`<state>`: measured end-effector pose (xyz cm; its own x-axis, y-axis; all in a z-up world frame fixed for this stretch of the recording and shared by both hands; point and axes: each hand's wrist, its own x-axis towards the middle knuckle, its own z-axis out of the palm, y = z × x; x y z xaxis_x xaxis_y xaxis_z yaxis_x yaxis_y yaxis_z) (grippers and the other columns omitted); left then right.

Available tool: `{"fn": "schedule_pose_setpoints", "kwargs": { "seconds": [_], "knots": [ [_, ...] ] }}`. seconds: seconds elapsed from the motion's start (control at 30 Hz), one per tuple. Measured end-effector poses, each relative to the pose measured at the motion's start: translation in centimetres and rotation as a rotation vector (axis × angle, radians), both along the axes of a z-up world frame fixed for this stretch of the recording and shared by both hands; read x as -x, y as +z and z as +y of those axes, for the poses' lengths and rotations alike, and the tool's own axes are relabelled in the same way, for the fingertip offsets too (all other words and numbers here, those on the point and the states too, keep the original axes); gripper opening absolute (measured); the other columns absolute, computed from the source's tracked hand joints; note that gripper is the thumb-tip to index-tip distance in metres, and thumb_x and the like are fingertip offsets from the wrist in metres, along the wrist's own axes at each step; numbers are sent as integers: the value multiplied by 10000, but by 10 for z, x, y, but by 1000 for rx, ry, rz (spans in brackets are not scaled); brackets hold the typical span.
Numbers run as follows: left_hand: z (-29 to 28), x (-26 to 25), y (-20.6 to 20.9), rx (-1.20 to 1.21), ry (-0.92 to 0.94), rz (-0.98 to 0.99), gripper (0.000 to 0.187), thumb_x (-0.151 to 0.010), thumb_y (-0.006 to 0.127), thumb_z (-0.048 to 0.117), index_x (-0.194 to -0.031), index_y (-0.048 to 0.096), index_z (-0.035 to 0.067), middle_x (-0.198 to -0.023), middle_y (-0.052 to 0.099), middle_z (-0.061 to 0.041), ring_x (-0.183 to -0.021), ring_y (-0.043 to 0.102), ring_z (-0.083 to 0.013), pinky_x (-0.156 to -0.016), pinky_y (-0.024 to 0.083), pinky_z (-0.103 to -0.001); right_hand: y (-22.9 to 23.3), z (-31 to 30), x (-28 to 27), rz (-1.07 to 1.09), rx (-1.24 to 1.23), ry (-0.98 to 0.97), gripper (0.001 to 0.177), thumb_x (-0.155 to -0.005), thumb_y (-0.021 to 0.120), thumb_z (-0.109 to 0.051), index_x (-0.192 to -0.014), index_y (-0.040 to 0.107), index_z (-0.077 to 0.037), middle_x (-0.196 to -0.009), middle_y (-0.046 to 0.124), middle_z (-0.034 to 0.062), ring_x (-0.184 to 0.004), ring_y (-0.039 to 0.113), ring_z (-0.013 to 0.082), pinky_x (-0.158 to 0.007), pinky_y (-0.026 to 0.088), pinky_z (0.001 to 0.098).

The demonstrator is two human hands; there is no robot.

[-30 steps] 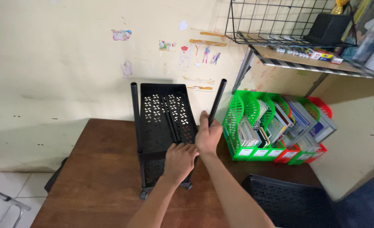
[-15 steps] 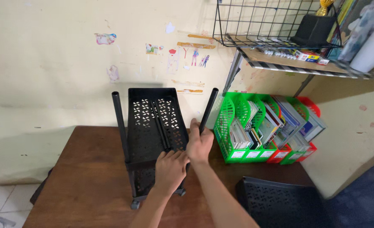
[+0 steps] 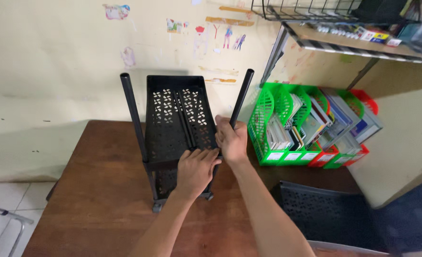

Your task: The person assembles a black metal shelving unit by inserting vertical poles into a perforated tray and securing a second tray on top. The person handles the trays and poles by hand, aligning and pressing components together to form a two-tier shelf.

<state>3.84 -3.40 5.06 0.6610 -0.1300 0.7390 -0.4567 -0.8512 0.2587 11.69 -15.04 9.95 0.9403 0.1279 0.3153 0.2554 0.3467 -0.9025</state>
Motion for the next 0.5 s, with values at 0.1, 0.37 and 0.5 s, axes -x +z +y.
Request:
{"fn": "schedule_pose_setpoints", "kwargs": {
  "seconds": [0.1, 0.37, 0.5],
  "knots": [
    [1, 0, -5, -59, 42, 48, 101, -875, 704, 214, -922, 728, 127, -847, 725, -3, -810, 670, -203, -734, 454, -390, -2, 24, 10, -45, 143, -443, 454, -1013, 615, -253, -606, 486, -97, -510, 407, -40, -445, 334, 61, -408, 233, 307],
    [4, 2, 1, 12, -10, 41, 177, -890, 715, 251, -1001, 744, 115, -831, 718, -19, -782, 657, -213, -720, 437, -393, 6, 0, 5, 21, -14, 105, 495, -971, 630, -201, -542, 400, -109, -472, 335, -23, -360, 297, 94, -379, 192, 312],
    [3, 3, 6, 36, -34, 29, 198, -894, 719, 252, -1027, 742, 107, -828, 713, -9, -774, 652, -207, -715, 427, -396, 8, -14, -3, 71, -24, 276, 472, -967, 634, -162, -573, 376, -139, -490, 308, -38, -380, 281, 82, -400, 200, 306]
  ]
}}
